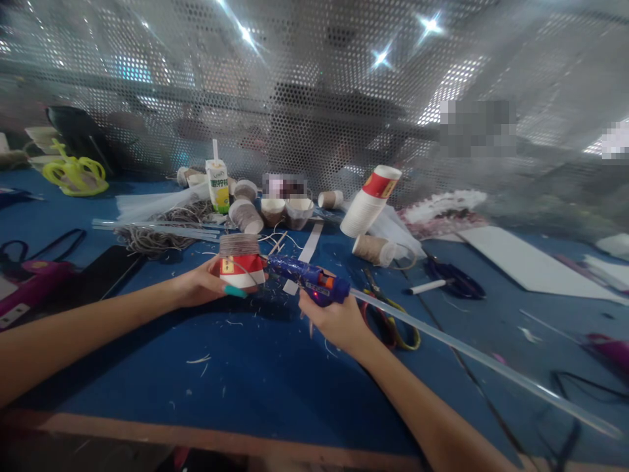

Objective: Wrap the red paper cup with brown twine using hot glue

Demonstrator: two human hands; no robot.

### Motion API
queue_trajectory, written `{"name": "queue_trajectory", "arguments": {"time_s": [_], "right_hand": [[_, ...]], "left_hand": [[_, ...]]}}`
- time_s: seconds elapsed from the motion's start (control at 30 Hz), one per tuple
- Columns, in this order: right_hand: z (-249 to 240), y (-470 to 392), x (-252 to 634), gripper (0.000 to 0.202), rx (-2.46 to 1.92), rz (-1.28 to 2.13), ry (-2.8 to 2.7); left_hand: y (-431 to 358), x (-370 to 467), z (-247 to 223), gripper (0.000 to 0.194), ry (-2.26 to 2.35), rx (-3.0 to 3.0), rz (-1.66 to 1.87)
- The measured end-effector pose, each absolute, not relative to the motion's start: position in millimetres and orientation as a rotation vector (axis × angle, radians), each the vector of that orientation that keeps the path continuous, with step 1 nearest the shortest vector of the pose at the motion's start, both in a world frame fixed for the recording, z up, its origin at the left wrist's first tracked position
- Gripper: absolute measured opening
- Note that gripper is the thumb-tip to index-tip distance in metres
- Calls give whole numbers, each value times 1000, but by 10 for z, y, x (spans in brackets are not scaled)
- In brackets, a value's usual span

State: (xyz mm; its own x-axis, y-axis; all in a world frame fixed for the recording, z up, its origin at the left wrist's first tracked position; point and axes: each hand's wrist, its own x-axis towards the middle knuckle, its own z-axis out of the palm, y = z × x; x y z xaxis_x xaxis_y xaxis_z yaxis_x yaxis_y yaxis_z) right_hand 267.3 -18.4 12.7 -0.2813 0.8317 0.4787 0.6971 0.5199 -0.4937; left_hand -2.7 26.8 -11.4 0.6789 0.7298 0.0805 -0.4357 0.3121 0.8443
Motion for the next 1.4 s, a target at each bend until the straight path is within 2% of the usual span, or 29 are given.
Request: {"name": "queue_trajectory", "arguments": {"time_s": [0.33,0.47,0.57,0.77,0.9,1.0,1.07,1.17,1.4], "right_hand": [[156,-65,2626,28,-1354,103,-2030],[177,58,2703,45,-1631,-144,-1938],[213,133,2783,60,-1923,-276,-1927],[170,211,2931,56,-2113,-127,-2047],[188,112,2879,66,-1803,-282,-2035],[272,-56,2681,47,-1434,-316,-2017],[324,-185,2531,35,-1177,-203,-2028],[350,-353,2380,42,-913,20,-2141],[291,-473,2317,34,-832,242,-2402]], "left_hand": [[290,-42,-148,79,456,943,840],[264,10,-102,95,572,863,932],[241,52,-67,97,589,855,957],[245,68,-76,95,541,885,957],[250,72,-88,99,533,900,967],[252,79,-99,95,528,912,968],[256,86,-118,93,508,939,982],[264,102,-161,93,494,1008,1004],[247,126,-165,89,513,1093,1007]]}}
